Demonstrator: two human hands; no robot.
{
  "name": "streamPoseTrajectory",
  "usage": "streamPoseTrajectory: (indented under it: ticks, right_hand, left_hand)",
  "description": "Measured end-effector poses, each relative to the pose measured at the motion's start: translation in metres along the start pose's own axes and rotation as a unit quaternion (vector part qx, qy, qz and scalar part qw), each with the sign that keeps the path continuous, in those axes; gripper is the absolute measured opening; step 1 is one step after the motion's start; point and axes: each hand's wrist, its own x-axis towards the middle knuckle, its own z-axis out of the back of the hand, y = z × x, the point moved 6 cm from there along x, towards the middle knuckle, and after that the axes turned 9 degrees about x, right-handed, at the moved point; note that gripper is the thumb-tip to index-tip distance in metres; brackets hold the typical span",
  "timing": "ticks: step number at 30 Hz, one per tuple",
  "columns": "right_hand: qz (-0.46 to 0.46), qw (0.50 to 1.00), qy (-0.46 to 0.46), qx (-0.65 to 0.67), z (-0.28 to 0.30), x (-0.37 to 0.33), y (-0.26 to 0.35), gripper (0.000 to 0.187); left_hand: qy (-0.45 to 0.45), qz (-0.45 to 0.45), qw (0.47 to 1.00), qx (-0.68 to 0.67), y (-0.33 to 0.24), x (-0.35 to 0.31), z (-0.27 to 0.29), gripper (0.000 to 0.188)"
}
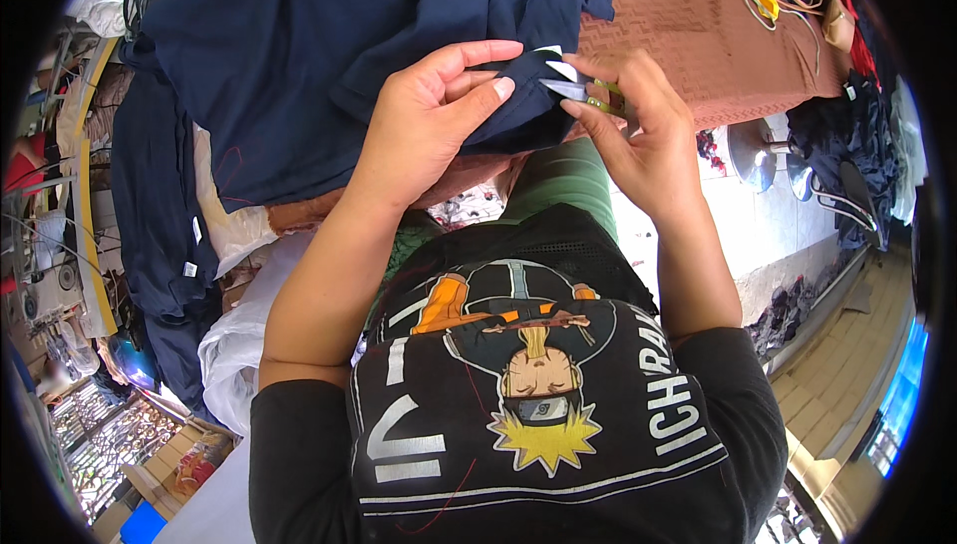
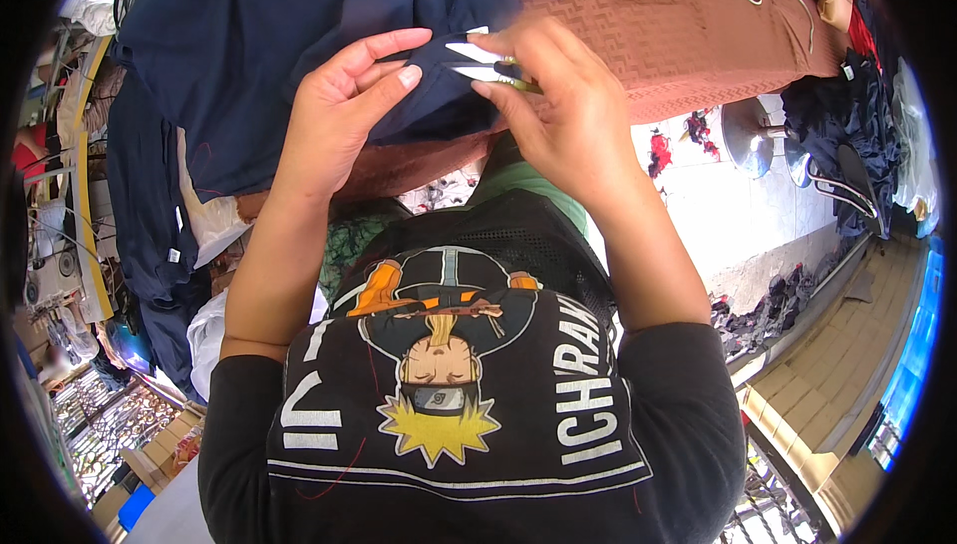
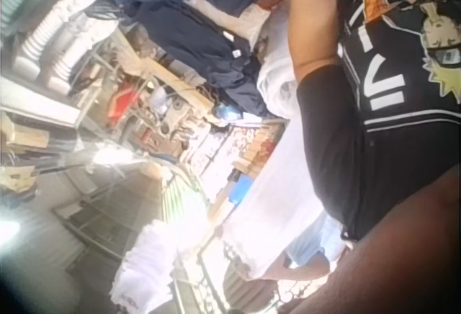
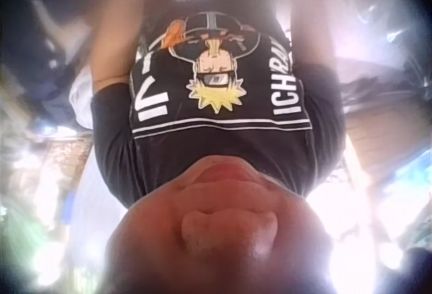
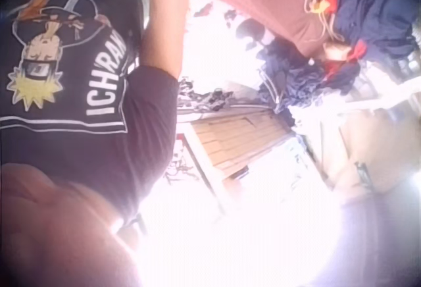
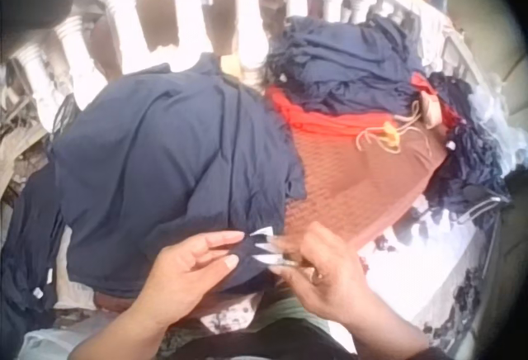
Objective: The person trims loose threads and cleans several navy blue shirts using snips by hand. The person handles the garments one at a time, turning them over to find and cut excess thread near seams and labels.
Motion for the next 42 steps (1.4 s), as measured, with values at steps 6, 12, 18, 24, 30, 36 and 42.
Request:
streamPoseTrajectory:
  ticks: [6, 12, 18, 24, 30, 36, 42]
  right_hand:
    - [0.059, 0.995, 0.009, -0.084, 0.0009, -0.0032, 0.0036, 0.033]
    - [0.075, 0.99, 0.009, -0.115, 0.0037, -0.0031, 0.0064, 0.032]
    - [0.046, 0.997, 0.023, -0.054, 0.0046, -0.0021, 0.0082, 0.032]
    - [0.017, 0.998, 0.047, -0.044, 0.0058, -0.0031, 0.0024, 0.032]
    - [0.039, 0.991, 0.062, -0.115, 0.0059, -0.0021, 0.0046, 0.029]
    - [0.045, 0.989, 0.042, -0.131, 0.0096, -0.0017, 0.0043, 0.029]
    - [0.017, 0.998, 0.045, -0.049, 0.0056, -0.002, 0.0027, 0.03]
  left_hand:
    - [-0.004, 0.005, 1.0, 0.004, -0.004, -0.0032, -0.0026, 0.034]
    - [-0.002, 0.0, 1.0, -0.001, -0.0069, -0.0034, -0.0052, 0.035]
    - [-0.005, -0.004, 1.0, 0.024, -0.0059, -0.0031, -0.0041, 0.034]
    - [-0.006, 0.002, 1.0, 0.023, -0.0045, -0.0024, -0.0056, 0.034]
    - [-0.01, -0.006, 0.999, 0.043, -0.0051, -0.0015, -0.0063, 0.033]
    - [-0.004, -0.007, 0.999, 0.032, -0.0072, -0.0028, -0.0078, 0.033]
    - [0.001, -0.012, 0.999, 0.043, -0.0055, -0.0025, -0.0077, 0.033]
